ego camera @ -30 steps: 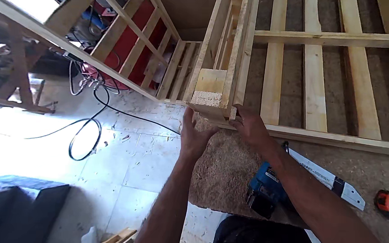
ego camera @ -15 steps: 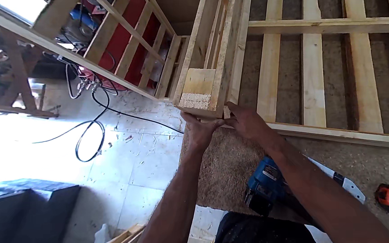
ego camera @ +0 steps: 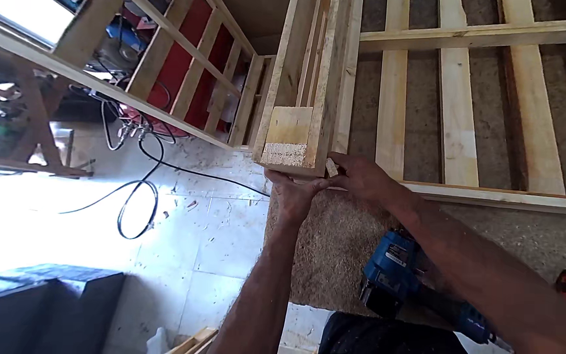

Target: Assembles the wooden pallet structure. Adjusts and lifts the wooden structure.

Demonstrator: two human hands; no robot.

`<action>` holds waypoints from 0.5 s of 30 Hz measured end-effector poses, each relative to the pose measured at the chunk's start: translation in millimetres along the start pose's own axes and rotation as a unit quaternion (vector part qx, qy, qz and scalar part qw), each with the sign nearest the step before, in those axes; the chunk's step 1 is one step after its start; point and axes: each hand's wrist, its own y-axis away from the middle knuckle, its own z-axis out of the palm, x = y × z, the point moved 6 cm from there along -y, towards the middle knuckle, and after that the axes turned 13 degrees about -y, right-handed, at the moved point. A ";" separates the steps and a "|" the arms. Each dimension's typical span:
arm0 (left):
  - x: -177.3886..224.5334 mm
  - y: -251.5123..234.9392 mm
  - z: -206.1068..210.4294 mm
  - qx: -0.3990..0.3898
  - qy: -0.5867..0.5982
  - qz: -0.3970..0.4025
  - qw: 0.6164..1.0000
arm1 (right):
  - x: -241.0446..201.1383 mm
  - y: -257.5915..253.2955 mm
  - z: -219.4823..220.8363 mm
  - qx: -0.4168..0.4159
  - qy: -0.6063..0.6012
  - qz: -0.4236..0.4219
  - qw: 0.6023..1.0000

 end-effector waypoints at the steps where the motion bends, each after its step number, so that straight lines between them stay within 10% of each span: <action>1: 0.6 -0.5 1.6 0.001 0.002 -0.003 1.000 | -3.1 -2.9 -2.1 -0.021 0.027 0.003 0.999; 7: 3.9 -0.6 2.6 -0.028 0.019 0.017 0.999 | -6.7 17.5 41.4 0.253 0.112 0.016 0.961; 15: 2.3 13.6 -11.3 -0.059 -0.113 0.020 0.992 | -32.3 33.1 33.8 0.128 0.075 0.090 0.985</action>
